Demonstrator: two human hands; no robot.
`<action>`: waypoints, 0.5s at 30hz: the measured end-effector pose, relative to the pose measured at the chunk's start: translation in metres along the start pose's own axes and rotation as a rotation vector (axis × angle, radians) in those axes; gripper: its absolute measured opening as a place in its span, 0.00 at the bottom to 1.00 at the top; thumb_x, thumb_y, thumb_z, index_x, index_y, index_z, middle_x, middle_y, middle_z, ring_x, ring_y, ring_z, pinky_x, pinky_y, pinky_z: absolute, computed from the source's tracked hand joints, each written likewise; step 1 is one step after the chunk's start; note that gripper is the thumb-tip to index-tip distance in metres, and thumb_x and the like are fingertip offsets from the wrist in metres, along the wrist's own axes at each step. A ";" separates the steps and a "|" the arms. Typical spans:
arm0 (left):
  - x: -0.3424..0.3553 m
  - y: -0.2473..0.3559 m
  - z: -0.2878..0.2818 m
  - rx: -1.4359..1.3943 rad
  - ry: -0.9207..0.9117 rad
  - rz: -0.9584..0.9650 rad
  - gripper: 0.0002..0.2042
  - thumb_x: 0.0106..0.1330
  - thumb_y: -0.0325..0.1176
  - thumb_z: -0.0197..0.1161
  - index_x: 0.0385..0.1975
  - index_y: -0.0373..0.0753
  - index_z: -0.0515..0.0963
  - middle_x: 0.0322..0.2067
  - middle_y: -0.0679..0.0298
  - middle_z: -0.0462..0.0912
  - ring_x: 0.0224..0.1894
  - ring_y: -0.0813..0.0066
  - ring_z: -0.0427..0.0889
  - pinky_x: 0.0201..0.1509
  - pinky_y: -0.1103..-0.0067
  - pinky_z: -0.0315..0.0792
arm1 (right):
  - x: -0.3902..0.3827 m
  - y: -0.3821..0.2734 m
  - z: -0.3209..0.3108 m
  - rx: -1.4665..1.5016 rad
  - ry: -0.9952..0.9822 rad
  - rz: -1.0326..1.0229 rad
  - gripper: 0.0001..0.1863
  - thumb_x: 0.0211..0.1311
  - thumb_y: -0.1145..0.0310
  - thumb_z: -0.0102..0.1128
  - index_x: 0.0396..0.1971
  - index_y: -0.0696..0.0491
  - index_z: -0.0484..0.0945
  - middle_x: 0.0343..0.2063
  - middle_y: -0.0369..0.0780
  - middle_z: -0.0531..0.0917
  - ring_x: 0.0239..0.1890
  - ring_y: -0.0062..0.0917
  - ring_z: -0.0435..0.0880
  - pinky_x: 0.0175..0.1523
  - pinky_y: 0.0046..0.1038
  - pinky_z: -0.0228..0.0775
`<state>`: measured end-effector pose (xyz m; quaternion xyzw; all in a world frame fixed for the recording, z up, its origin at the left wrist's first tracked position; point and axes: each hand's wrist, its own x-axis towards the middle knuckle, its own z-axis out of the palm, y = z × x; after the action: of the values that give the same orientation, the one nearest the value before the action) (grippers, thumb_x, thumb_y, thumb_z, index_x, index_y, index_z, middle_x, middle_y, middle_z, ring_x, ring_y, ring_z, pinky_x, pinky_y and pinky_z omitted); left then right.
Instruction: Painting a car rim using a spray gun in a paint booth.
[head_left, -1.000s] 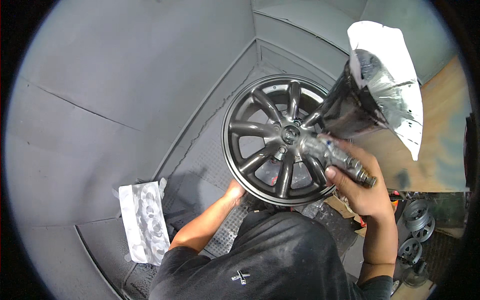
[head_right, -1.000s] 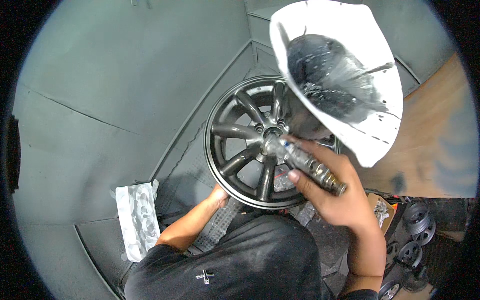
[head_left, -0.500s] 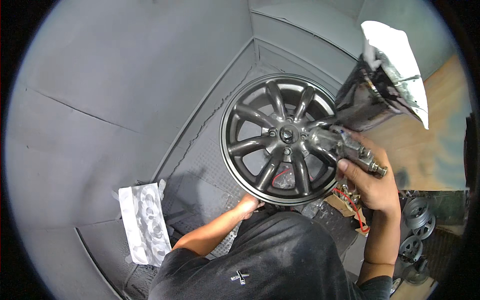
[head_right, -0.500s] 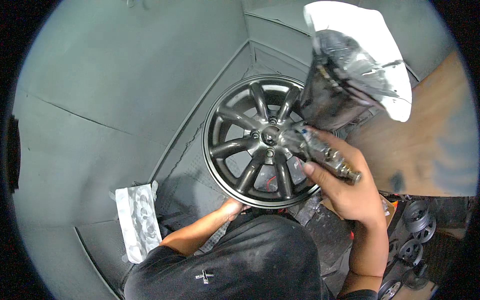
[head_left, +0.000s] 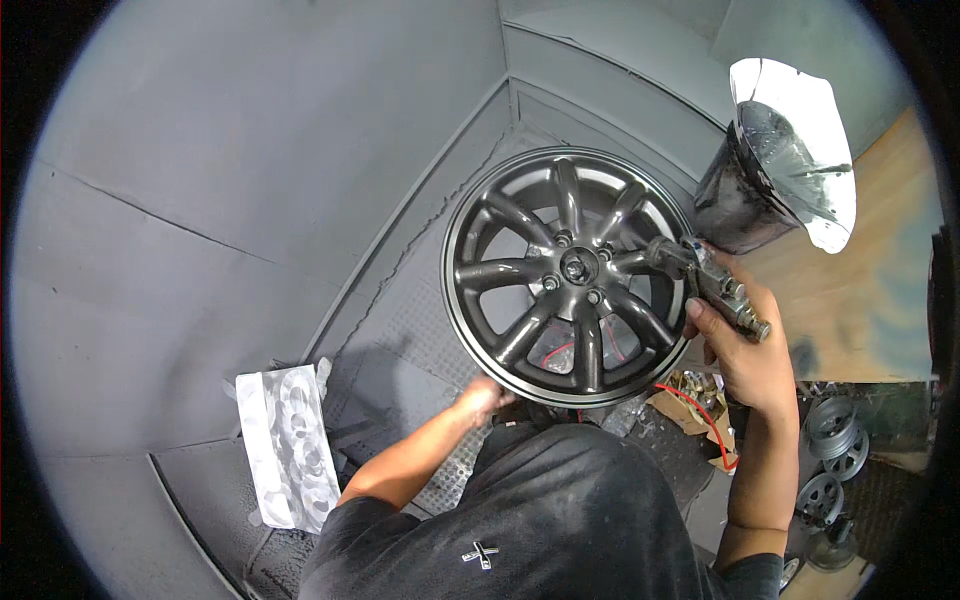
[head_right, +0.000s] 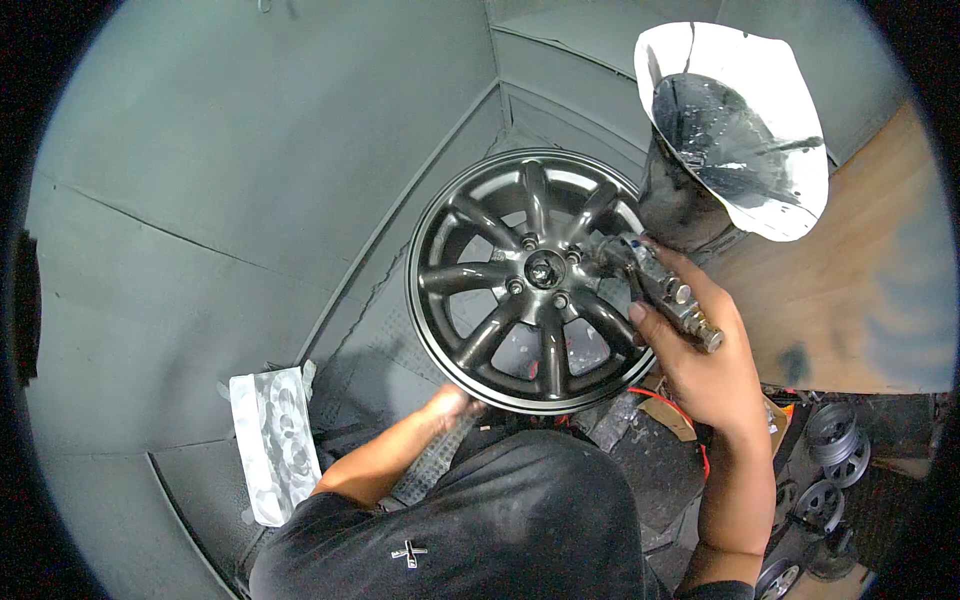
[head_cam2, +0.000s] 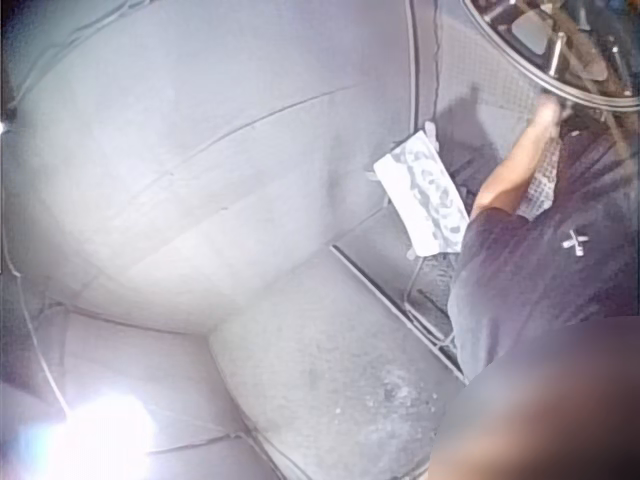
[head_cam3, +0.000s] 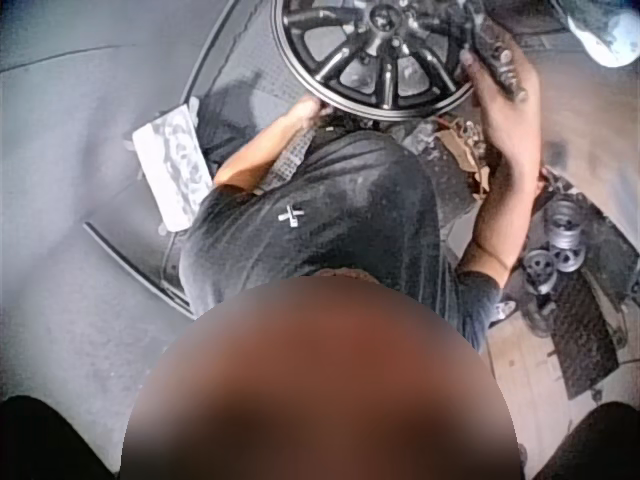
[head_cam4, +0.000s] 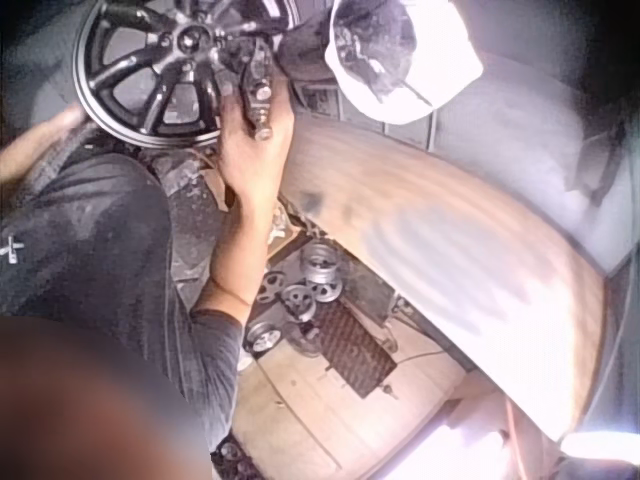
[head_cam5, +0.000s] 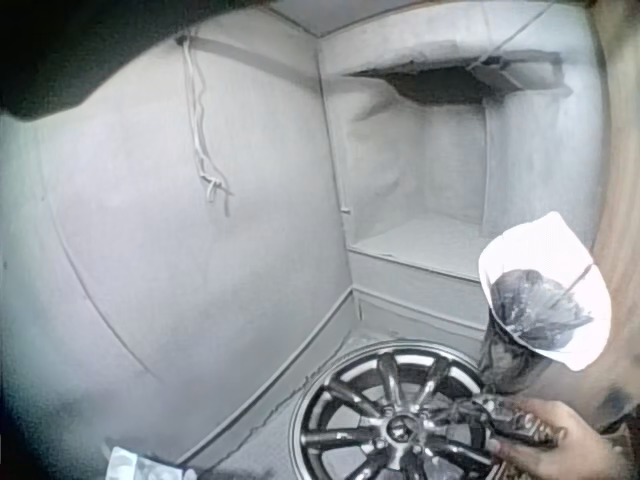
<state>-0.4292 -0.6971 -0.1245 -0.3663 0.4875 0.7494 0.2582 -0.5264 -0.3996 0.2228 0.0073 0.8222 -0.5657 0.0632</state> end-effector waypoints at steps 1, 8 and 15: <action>0.011 0.009 -0.016 0.085 0.011 0.097 0.13 0.75 0.32 0.51 0.49 0.35 0.80 0.42 0.60 0.85 0.38 0.73 0.83 0.40 0.76 0.78 | 0.002 -0.004 -0.002 -0.014 -0.015 -0.008 0.25 0.64 0.74 0.67 0.60 0.62 0.73 0.45 0.44 0.84 0.47 0.22 0.81 0.53 0.26 0.75; 0.040 0.038 -0.039 0.052 0.046 0.206 0.17 0.74 0.35 0.54 0.56 0.31 0.76 0.47 0.57 0.84 0.42 0.65 0.83 0.47 0.70 0.78 | -0.012 -0.012 0.003 0.041 -0.071 -0.018 0.25 0.62 0.74 0.68 0.58 0.64 0.75 0.46 0.44 0.85 0.49 0.23 0.80 0.58 0.27 0.71; -0.014 0.031 0.012 0.125 0.043 0.183 0.18 0.76 0.38 0.54 0.57 0.34 0.76 0.51 0.60 0.82 0.50 0.69 0.80 0.52 0.72 0.76 | -0.013 -0.023 0.006 0.102 -0.174 -0.037 0.25 0.63 0.73 0.68 0.59 0.62 0.76 0.46 0.43 0.86 0.48 0.21 0.81 0.55 0.25 0.72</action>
<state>-0.4479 -0.6988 -0.0936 -0.3193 0.5702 0.7299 0.2004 -0.5154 -0.4127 0.2438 -0.0539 0.7836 -0.6065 0.1234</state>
